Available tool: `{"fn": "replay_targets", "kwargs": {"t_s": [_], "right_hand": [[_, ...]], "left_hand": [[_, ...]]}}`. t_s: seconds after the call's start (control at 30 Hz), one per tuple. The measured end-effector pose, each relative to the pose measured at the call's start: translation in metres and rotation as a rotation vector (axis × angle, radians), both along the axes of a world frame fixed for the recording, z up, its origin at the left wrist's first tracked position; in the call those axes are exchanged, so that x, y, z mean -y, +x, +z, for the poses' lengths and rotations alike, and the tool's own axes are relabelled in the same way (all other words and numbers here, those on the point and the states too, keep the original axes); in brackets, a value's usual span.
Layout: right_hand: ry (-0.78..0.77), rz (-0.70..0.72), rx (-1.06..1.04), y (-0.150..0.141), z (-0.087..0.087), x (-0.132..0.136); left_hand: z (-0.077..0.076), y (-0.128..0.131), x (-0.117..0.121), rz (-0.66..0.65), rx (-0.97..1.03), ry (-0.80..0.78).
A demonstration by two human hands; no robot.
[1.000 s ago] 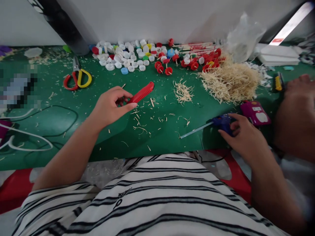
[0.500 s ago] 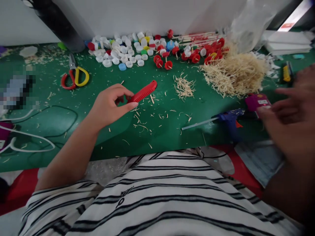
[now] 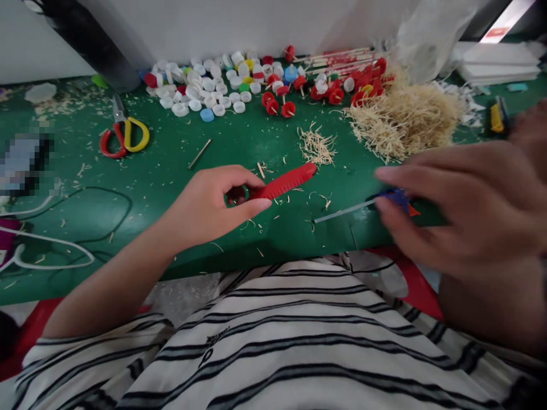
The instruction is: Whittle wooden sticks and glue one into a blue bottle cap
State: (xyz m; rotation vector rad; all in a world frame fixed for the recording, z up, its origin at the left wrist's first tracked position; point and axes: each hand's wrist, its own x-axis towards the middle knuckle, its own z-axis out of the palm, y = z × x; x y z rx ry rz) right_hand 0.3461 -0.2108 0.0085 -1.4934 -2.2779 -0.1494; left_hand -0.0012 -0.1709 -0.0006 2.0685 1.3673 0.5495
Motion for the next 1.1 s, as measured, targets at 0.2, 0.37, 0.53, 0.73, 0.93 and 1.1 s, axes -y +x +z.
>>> {"fn": "replay_targets", "kwargs": {"t_s": [0.2,0.37,0.53,0.73,0.93,1.1], "right_hand": [[0.003,0.407,0.141,-0.056,-0.001,-0.025],[-0.148,0.518,0.099,-0.07,-0.019,-0.04],[-0.267,0.578,-0.056,-0.079,-0.047,-0.028],[-0.307,0.67,-0.115,-0.118,-0.081,0.012],[-0.421,0.505,-0.008,-0.145,-0.086,-0.011],[-0.414,0.271,-0.044,-0.146,-0.086,-0.072]], "left_hand": [[0.004,0.019,-0.007,-0.145,0.038,-0.19],[0.0,0.011,-0.006,-0.242,0.024,-0.227],[-0.004,-0.037,-0.019,-0.076,0.007,-0.171],[-0.033,-0.118,-0.045,0.345,0.184,-0.104],[-0.058,-0.148,-0.054,0.526,0.173,-0.108],[-0.051,-0.141,-0.052,0.524,0.127,-0.078]]}}
